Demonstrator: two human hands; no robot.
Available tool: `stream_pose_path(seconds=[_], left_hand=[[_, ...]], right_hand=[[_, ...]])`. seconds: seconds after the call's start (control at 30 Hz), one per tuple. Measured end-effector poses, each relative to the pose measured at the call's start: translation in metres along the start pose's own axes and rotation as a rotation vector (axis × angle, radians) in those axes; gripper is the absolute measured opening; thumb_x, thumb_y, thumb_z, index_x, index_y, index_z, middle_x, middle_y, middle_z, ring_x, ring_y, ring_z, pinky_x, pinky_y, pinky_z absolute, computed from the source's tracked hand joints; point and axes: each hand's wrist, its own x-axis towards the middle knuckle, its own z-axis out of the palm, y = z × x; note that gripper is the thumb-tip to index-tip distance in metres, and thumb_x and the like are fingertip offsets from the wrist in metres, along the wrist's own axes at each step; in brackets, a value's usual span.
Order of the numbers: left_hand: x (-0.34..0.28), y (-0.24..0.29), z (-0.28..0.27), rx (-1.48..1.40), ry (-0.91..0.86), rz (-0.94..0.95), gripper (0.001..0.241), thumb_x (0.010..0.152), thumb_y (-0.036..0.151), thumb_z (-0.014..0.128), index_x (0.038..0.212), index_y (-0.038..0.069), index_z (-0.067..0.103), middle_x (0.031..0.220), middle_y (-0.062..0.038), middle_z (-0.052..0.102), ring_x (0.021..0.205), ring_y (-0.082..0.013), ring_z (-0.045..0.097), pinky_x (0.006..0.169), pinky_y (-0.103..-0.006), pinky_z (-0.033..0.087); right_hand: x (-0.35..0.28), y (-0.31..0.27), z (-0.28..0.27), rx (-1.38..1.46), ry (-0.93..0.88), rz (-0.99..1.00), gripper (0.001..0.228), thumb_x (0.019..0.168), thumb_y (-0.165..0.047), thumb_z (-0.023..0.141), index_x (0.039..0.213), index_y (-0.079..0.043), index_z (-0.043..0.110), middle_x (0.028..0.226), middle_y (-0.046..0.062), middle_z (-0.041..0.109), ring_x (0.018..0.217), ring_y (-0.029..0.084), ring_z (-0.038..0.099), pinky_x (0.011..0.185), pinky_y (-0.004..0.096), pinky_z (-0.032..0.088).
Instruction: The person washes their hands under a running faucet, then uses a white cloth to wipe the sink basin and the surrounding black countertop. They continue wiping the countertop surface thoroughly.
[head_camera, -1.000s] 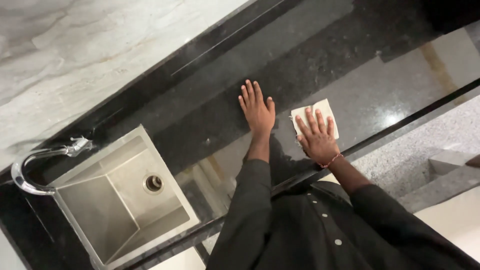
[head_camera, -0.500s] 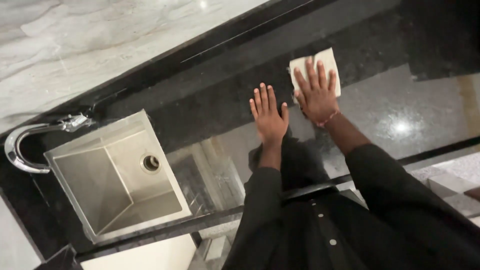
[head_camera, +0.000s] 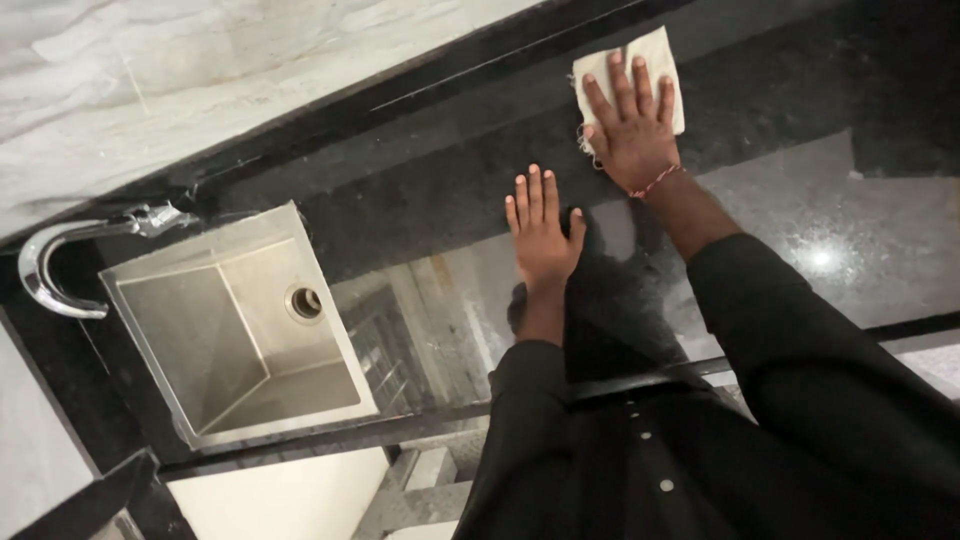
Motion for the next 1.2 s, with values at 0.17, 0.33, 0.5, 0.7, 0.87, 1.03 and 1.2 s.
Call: stream_pose_path(seconds=[0.17, 0.33, 0.5, 0.7, 0.87, 1.03, 1.2], left_hand=[[-0.001, -0.002, 0.003, 0.028, 0.023, 0.047, 0.065, 0.103, 0.036, 0.055, 0.157, 0.005, 0.043, 0.167, -0.014, 0.037, 0.157, -0.0359, 0.033, 0.130, -0.0548, 0.023], [-0.003, -0.009, 0.012, 0.011, 0.045, 0.082, 0.067, 0.102, 0.037, 0.056, 0.159, 0.005, 0.041, 0.168, -0.013, 0.034, 0.157, -0.0357, 0.032, 0.129, -0.0550, 0.023], [-0.004, -0.013, 0.015, 0.035, 0.040, 0.097, 0.067, 0.104, 0.038, 0.056, 0.161, 0.006, 0.039, 0.170, -0.012, 0.031, 0.158, -0.0349, 0.030, 0.130, -0.0541, 0.022], [0.004, 0.006, 0.020, 0.084, -0.058, 0.058, 0.073, 0.101, 0.039, 0.054, 0.161, 0.004, 0.032, 0.171, -0.016, 0.023, 0.159, -0.0365, 0.022, 0.129, -0.0548, 0.016], [0.005, 0.024, 0.039, 0.027, -0.095, 0.107, 0.073, 0.103, 0.041, 0.053, 0.162, 0.004, 0.030, 0.172, -0.018, 0.022, 0.160, -0.0361, 0.020, 0.130, -0.0547, 0.014], [0.006, 0.043, 0.039, 0.043, -0.085, 0.114, 0.071, 0.105, 0.042, 0.051, 0.161, 0.004, 0.031, 0.171, -0.018, 0.022, 0.160, -0.0365, 0.020, 0.130, -0.0563, 0.013], [0.006, 0.052, 0.031, 0.091, -0.089, 0.095, 0.069, 0.106, 0.040, 0.049, 0.161, 0.002, 0.032, 0.171, -0.019, 0.023, 0.160, -0.0372, 0.021, 0.131, -0.0575, 0.015]], right_hand=[[-0.056, -0.006, -0.007, -0.057, 0.063, 0.021, 0.065, 0.112, -0.042, 0.043, 0.170, -0.017, 0.031, 0.176, 0.019, 0.017, 0.160, 0.044, 0.018, 0.124, 0.069, 0.013], [-0.144, -0.019, -0.010, -0.131, 0.041, 0.095, 0.066, 0.106, -0.041, 0.046, 0.167, -0.019, 0.033, 0.174, 0.019, 0.021, 0.159, 0.043, 0.021, 0.122, 0.068, 0.016], [-0.216, -0.025, -0.007, -0.151, -0.003, 0.175, 0.066, 0.104, -0.043, 0.045, 0.166, -0.021, 0.031, 0.173, 0.017, 0.021, 0.158, 0.042, 0.020, 0.122, 0.067, 0.015], [-0.239, -0.029, -0.015, -0.135, -0.047, 0.192, 0.068, 0.102, -0.046, 0.044, 0.164, -0.022, 0.029, 0.172, 0.019, 0.017, 0.157, 0.040, 0.016, 0.122, 0.064, 0.013], [-0.230, -0.033, 0.004, 0.010, 0.063, 0.330, 0.074, 0.106, -0.044, 0.045, 0.166, -0.005, 0.025, 0.171, 0.026, 0.016, 0.159, 0.045, 0.013, 0.125, 0.062, 0.014], [-0.214, -0.031, 0.005, -0.069, 0.056, 0.388, 0.076, 0.103, -0.047, 0.047, 0.165, -0.008, 0.027, 0.171, 0.026, 0.016, 0.157, 0.047, 0.014, 0.124, 0.063, 0.013], [-0.167, -0.002, -0.005, -0.061, 0.047, 0.305, 0.074, 0.106, -0.046, 0.045, 0.166, -0.008, 0.028, 0.171, 0.026, 0.017, 0.157, 0.048, 0.015, 0.123, 0.064, 0.013]])
